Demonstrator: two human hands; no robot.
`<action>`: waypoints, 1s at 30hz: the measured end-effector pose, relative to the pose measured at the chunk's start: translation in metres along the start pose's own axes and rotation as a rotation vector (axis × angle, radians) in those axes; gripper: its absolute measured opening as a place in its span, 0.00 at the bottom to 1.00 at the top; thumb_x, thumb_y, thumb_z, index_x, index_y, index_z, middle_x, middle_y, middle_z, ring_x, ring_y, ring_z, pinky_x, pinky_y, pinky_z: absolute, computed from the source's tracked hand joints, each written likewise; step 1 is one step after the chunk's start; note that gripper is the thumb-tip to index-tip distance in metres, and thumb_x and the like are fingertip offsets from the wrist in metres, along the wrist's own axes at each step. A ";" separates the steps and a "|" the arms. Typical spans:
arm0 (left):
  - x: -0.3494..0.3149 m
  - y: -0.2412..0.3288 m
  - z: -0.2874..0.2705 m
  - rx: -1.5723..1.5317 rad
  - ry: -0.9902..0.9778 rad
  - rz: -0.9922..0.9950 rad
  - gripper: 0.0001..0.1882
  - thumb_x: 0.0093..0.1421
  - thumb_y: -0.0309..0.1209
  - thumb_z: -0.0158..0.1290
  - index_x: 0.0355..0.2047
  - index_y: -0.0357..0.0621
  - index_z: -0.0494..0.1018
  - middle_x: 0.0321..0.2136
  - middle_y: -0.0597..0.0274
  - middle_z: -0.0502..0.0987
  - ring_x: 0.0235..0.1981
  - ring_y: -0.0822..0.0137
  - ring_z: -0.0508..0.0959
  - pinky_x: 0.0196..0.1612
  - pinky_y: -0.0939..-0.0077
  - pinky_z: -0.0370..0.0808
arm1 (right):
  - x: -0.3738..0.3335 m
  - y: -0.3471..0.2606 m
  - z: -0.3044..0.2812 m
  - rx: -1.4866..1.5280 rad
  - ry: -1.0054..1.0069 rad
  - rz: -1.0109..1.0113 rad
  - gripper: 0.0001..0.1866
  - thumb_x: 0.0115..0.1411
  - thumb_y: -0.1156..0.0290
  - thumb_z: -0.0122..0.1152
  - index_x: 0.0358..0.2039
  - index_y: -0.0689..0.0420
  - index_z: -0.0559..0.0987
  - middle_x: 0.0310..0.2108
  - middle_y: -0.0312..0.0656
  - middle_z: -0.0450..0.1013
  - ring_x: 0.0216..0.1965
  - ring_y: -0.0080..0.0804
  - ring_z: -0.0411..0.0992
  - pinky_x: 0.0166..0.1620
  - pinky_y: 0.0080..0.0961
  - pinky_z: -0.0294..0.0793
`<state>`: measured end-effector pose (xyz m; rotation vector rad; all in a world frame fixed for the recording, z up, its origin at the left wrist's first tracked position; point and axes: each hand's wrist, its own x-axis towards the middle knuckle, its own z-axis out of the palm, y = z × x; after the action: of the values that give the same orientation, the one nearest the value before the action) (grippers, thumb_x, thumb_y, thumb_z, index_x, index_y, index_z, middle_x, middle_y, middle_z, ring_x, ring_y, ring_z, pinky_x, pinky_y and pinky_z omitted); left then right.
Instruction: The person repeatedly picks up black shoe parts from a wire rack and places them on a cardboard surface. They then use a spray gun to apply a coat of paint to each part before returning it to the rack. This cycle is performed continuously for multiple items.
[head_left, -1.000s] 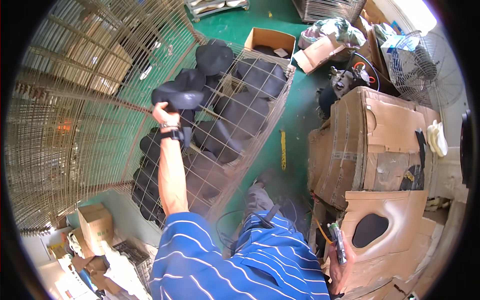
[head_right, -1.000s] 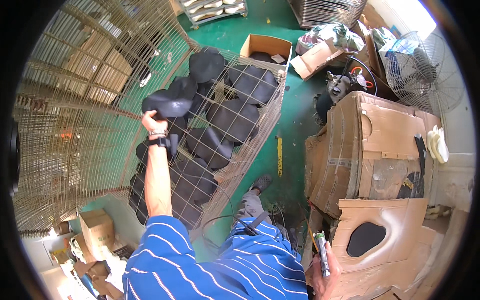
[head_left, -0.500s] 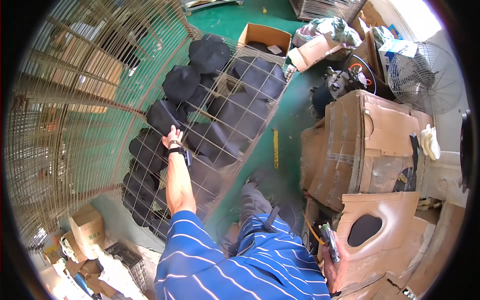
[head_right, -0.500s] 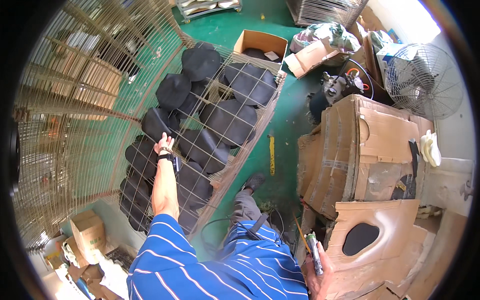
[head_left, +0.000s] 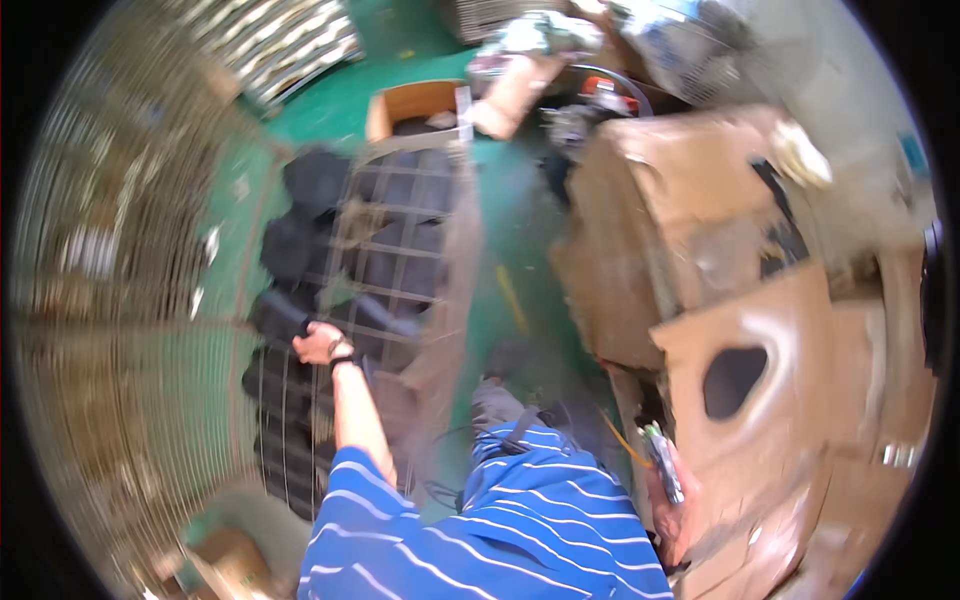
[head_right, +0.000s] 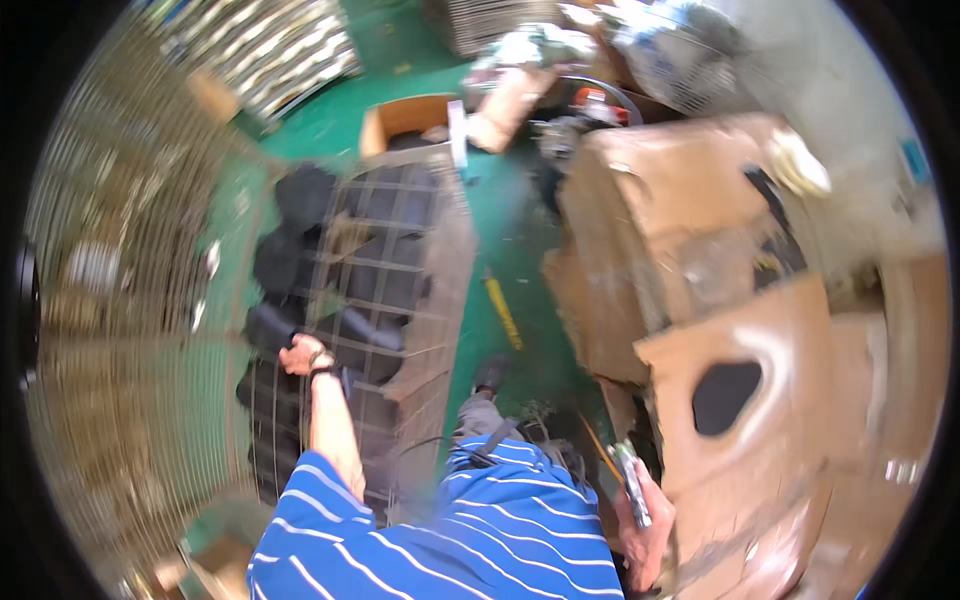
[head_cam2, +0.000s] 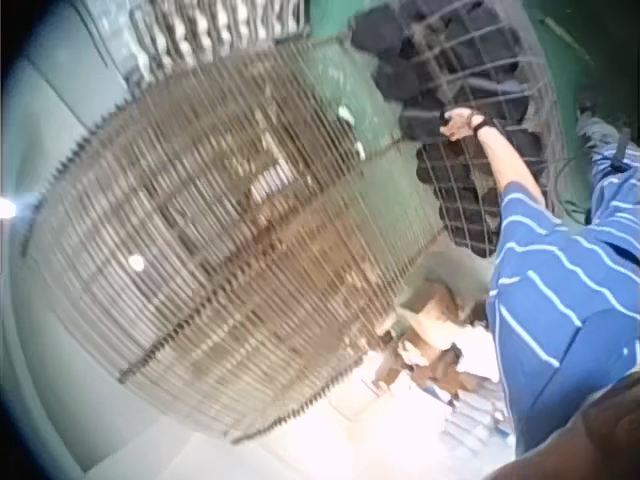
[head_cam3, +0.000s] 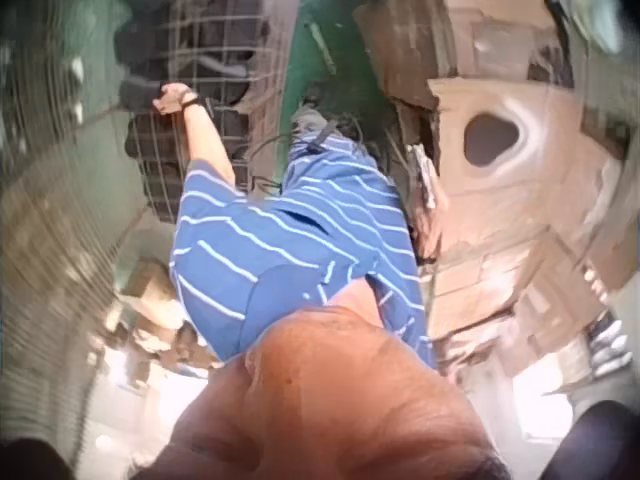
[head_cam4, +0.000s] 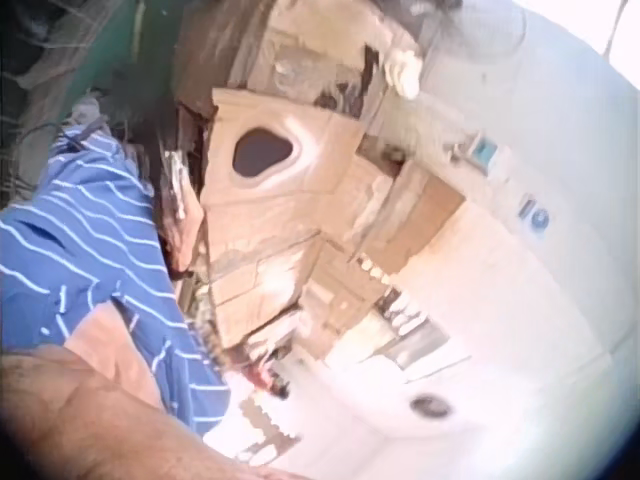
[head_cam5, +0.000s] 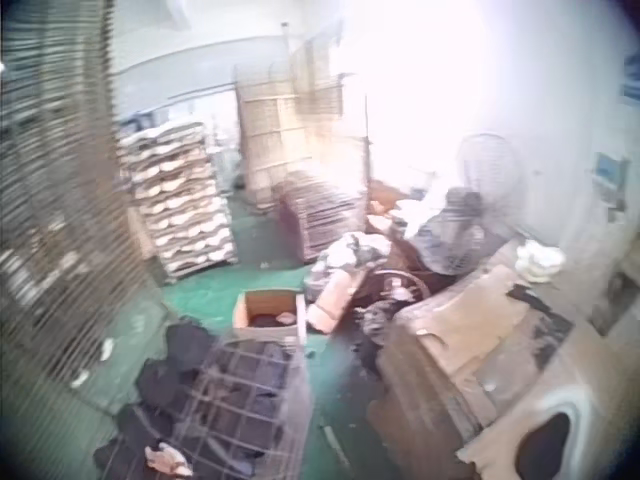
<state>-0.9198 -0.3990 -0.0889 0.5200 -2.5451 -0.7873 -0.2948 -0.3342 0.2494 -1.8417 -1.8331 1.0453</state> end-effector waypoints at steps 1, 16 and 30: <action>-0.036 0.025 -0.019 -0.079 -0.136 0.144 0.23 0.56 0.34 0.55 0.48 0.30 0.73 0.40 0.37 0.78 0.43 0.43 0.78 0.51 0.53 0.74 | -0.004 0.006 -0.005 -0.011 0.075 0.019 0.25 0.54 0.79 0.63 0.54 0.63 0.77 0.36 0.52 0.79 0.34 0.38 0.79 0.40 0.29 0.76; -0.398 0.064 -0.086 0.204 -2.122 1.332 0.20 0.61 0.30 0.58 0.53 0.39 0.74 0.33 0.61 0.82 0.32 0.72 0.80 0.38 0.76 0.77 | -0.106 0.098 -0.106 0.102 0.835 0.238 0.28 0.54 0.81 0.67 0.57 0.61 0.75 0.38 0.52 0.78 0.35 0.44 0.78 0.40 0.29 0.76; -0.402 0.012 -0.047 0.639 -2.169 0.787 0.23 0.61 0.29 0.57 0.56 0.37 0.69 0.32 0.56 0.79 0.30 0.63 0.81 0.27 0.68 0.80 | -0.133 0.137 -0.125 0.294 0.697 0.286 0.29 0.52 0.82 0.68 0.57 0.60 0.75 0.37 0.50 0.78 0.34 0.46 0.77 0.40 0.30 0.75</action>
<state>-0.5619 -0.2245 -0.1601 -2.4109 -3.8787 0.1894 -0.0967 -0.4451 0.2725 -1.9732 -0.9861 0.5888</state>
